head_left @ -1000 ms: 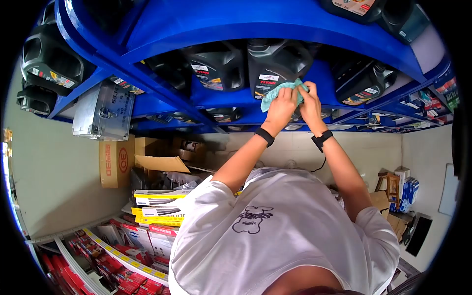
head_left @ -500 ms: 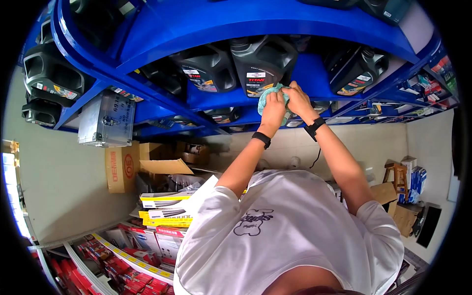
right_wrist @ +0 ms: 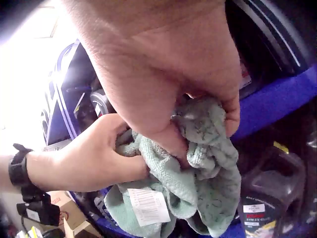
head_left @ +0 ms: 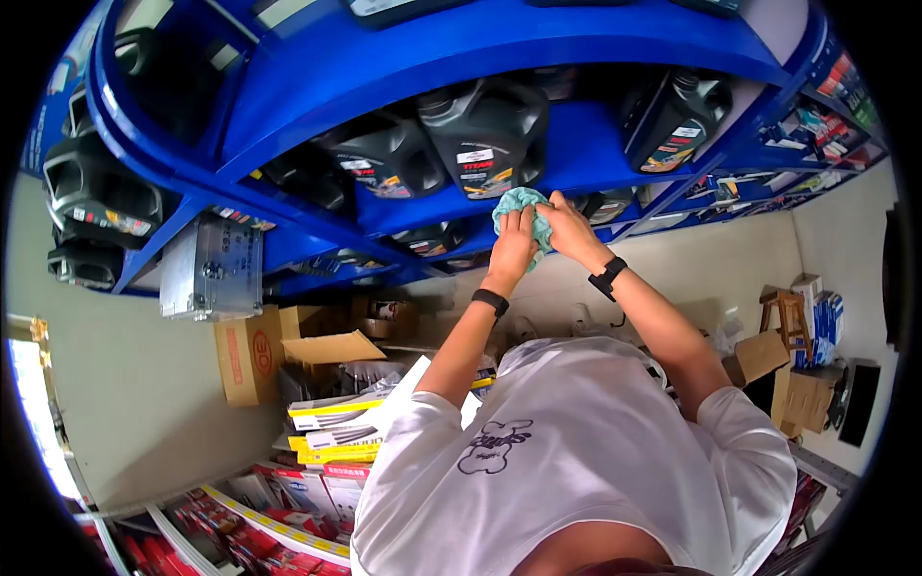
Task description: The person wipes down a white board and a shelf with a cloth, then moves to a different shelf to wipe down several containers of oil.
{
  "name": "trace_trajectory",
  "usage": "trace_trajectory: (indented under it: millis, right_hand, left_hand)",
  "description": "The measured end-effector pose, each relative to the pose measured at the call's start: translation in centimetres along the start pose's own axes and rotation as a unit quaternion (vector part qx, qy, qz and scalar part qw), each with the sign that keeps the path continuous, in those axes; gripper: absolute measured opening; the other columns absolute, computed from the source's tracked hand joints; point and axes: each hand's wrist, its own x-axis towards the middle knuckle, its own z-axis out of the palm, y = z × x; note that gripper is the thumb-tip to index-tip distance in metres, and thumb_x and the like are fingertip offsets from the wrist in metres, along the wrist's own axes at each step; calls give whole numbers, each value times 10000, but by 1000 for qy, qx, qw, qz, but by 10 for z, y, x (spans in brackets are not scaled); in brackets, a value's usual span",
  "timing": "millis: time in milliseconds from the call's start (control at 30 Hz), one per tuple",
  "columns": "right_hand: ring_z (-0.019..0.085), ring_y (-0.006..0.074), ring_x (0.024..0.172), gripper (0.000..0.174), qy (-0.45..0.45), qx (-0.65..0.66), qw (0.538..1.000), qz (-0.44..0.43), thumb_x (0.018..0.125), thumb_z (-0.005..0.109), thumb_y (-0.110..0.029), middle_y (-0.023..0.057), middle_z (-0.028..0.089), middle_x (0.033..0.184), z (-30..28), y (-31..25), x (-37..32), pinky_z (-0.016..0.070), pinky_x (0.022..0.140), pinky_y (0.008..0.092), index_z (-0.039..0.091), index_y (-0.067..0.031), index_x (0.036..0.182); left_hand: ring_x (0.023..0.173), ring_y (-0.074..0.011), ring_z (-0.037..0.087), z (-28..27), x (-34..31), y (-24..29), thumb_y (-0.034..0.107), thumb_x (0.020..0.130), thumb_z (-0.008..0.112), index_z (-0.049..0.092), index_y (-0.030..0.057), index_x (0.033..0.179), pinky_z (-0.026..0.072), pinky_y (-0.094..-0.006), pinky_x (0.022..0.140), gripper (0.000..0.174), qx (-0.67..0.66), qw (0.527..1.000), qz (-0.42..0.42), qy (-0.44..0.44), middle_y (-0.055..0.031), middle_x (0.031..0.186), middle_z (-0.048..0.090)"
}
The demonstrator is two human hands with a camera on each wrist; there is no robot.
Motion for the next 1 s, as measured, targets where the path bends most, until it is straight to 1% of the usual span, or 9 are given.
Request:
trace_trajectory:
  millis: [233, 300, 367, 500, 667, 767, 833, 900, 1000]
  right_hand:
    - [562, 394, 1106, 561, 66, 13, 997, 22, 702, 616, 125, 176, 533, 1151, -54, 38, -31, 505, 910, 457, 602, -23, 1243]
    - [563, 383, 1127, 607, 147, -32, 989, 1, 682, 620, 126, 170, 538, 1212, -77, 41, -35, 501, 925, 450, 597, -30, 1268]
    - [564, 373, 1144, 645, 177, -66, 982, -10, 665, 623, 135, 162, 540, 1250, -104, 42, -35, 499, 938, 443, 592, -28, 1288]
    - [534, 408, 1196, 742, 248, -83, 965, -7, 631, 652, 151, 200, 507, 1287, -145, 63, -41, 490, 983, 432, 551, -25, 1344]
    - [538, 435, 1154, 780, 339, -61, 939, -27, 647, 718, 108, 220, 490, 1273, -187, 91, -52, 500, 938, 443, 505, -33, 1384]
    - [553, 415, 1113, 778, 372, -53, 925, -61, 639, 732, 93, 206, 513, 1248, -214, 95, -45, 508, 898, 444, 515, -35, 1375]
    - [562, 404, 1099, 775, 339, -51, 935, -91, 635, 729, 94, 191, 541, 1219, -223, 101, -37, 510, 888, 445, 523, -34, 1371]
    - [580, 389, 1047, 710, 353, -42, 925, -136, 642, 697, 102, 173, 577, 1191, -218, 113, -31, 520, 864, 447, 571, -40, 1327]
    - [587, 376, 1032, 650, 300, -11, 945, -130, 659, 653, 121, 161, 591, 1183, -201, 136, -34, 522, 862, 444, 601, -30, 1289]
  left_hand:
    - [1193, -449, 462, 28, 35, 50, -20, 744, 684, 363, -3, 1477, 427, -490, 1043, 800, -36, 996, 76, -24, -234, 1250, 487]
    - [1190, -450, 459, 35, 52, 69, -23, 749, 675, 348, -7, 1484, 423, -495, 1043, 805, -58, 994, 93, -17, -235, 1249, 483]
    - [1187, -452, 453, 39, 73, 90, -30, 758, 656, 338, -19, 1480, 432, -493, 1027, 788, -60, 987, 138, 54, -240, 1256, 476]
    - [1182, -448, 456, 31, 116, 141, -36, 769, 631, 378, -19, 1457, 454, -482, 1008, 734, -56, 978, 191, 65, -233, 1287, 479]
    - [1185, -415, 471, 37, 153, 188, -69, 753, 605, 494, 20, 1397, 435, -478, 1037, 660, -60, 956, 267, 107, -216, 1255, 523]
    - [1164, -421, 476, 36, 172, 206, -77, 746, 603, 507, 17, 1380, 416, -489, 1031, 649, -46, 946, 276, 166, -218, 1236, 526]
    - [1120, -438, 448, 47, 182, 200, -82, 706, 631, 482, 16, 1351, 395, -495, 1004, 669, -63, 958, 221, 170, -235, 1184, 490]
    - [1101, -453, 426, 66, 185, 188, -80, 670, 657, 448, -8, 1305, 382, -519, 981, 673, -59, 958, 210, 188, -253, 1157, 456]
    - [1080, -465, 419, 89, 181, 175, -73, 648, 678, 423, -27, 1257, 370, -536, 959, 662, -38, 967, 181, 173, -265, 1127, 435]
